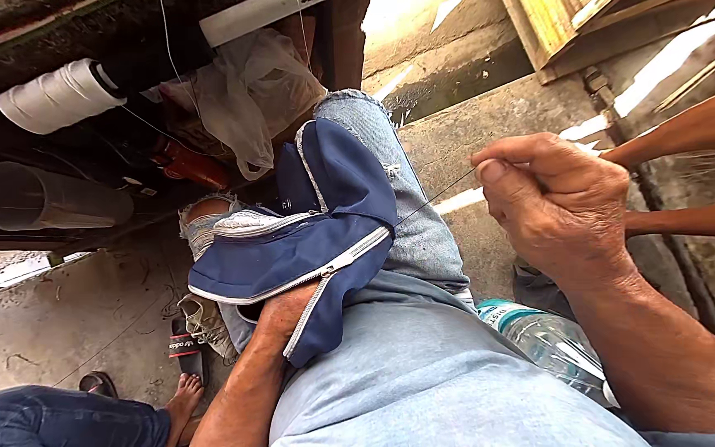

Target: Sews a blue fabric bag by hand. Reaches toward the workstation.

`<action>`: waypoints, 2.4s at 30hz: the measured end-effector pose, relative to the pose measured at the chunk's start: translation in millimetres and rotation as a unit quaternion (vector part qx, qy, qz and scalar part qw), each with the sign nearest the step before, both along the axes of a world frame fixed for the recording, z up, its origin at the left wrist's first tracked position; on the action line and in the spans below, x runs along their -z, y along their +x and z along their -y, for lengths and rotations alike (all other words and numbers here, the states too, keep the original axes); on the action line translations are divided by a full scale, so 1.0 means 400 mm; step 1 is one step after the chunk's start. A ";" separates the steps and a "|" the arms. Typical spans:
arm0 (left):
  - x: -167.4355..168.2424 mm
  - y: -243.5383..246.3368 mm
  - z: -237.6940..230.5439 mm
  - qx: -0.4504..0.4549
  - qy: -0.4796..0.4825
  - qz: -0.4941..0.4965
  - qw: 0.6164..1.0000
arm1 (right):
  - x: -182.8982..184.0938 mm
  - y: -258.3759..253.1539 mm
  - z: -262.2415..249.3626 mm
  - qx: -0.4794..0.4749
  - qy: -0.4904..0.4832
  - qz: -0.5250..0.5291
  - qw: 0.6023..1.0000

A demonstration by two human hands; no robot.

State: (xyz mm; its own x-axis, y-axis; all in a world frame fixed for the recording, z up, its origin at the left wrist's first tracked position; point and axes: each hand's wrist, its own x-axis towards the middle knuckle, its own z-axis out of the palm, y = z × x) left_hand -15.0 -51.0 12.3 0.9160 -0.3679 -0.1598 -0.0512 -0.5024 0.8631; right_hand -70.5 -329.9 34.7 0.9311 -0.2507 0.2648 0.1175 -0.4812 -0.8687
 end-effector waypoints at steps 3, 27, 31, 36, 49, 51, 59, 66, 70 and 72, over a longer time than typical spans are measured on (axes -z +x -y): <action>-0.002 0.006 -0.019 0.000 -0.071 -0.023 0.997 | 0.008 -0.019 -0.012 -0.100 0.219 -0.096 0.966; 0.011 -0.014 -0.088 -0.025 -0.073 -0.080 0.994 | 0.103 -0.037 -0.135 -0.100 0.136 -0.183 0.968; 0.013 -0.018 -0.084 -0.040 -0.054 -0.080 0.994 | 0.105 -0.039 -0.123 -0.152 0.218 -0.211 0.941; 0.015 -0.021 -0.089 -0.029 -0.079 -0.077 0.993 | 0.077 -0.053 -0.074 -0.220 0.328 -0.192 0.898; 0.076 -0.032 -0.325 -0.084 0.307 0.146 0.937 | 0.080 -0.002 -0.047 -0.240 0.348 -0.121 0.898; 0.042 -0.048 -0.276 -0.018 0.194 0.155 0.969 | 0.086 0.003 -0.046 -0.258 0.378 -0.118 0.881; 0.044 0.050 -0.054 0.105 -0.179 -0.095 0.974 | 0.104 0.011 -0.026 -0.345 0.493 -0.164 0.782; -0.013 0.043 0.013 0.080 -0.033 -0.117 0.989 | 0.104 -0.001 0.000 -0.335 0.512 -0.191 0.768; -0.010 0.053 -0.001 0.080 0.022 -0.109 0.991 | 0.111 0.009 -0.004 -0.292 0.482 -0.182 0.806; -0.010 0.054 -0.006 0.073 0.006 -0.122 0.990 | 0.111 0.011 -0.006 -0.264 0.468 -0.184 0.823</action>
